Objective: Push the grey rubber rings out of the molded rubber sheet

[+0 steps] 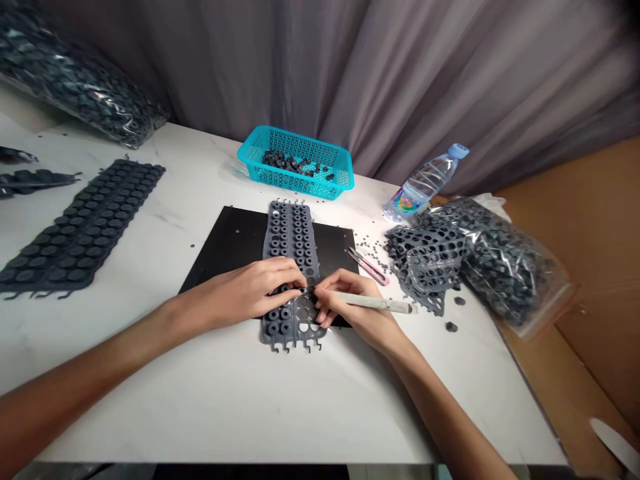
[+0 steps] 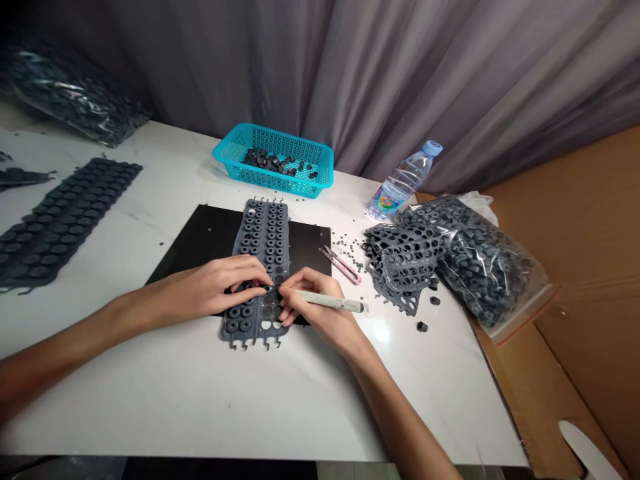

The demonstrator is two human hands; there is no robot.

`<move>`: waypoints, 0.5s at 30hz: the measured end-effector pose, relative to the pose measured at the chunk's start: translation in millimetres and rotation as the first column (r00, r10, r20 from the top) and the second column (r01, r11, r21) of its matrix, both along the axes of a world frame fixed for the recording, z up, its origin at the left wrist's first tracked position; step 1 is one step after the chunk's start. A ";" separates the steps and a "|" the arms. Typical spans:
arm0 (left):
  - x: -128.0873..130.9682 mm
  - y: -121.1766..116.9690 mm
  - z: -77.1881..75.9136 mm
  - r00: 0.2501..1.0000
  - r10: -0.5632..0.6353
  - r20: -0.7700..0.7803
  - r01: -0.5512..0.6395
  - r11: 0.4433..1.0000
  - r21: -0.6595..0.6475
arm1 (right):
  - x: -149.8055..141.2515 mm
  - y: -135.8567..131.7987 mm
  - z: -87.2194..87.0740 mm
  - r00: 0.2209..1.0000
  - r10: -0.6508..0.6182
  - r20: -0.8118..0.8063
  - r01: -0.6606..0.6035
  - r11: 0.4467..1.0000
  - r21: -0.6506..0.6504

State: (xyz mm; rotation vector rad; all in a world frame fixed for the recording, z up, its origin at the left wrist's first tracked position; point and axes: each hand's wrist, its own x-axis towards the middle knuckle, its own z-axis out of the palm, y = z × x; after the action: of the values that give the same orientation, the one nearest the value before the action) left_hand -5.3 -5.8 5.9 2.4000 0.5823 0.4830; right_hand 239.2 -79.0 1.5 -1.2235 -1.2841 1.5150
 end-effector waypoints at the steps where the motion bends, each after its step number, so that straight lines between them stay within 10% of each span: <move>1: -0.1 -0.3 1.6 1.000 -0.002 0.001 0.002 1.000 -0.006 | 0.0 0.2 -0.5 1.000 0.008 -0.003 -0.008 1.000 -0.003; 15: 2.2 0.1 6.6 1.000 0.009 -0.019 -0.010 0.999 -0.040 | -8.0 0.7 -4.1 0.999 -0.039 -0.007 0.039 0.998 0.040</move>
State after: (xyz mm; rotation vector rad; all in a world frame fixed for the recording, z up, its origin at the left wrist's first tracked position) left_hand -3.1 -5.7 12.5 2.3673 0.6064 0.4494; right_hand 231.2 -78.3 -2.5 -1.2105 -1.2732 1.4578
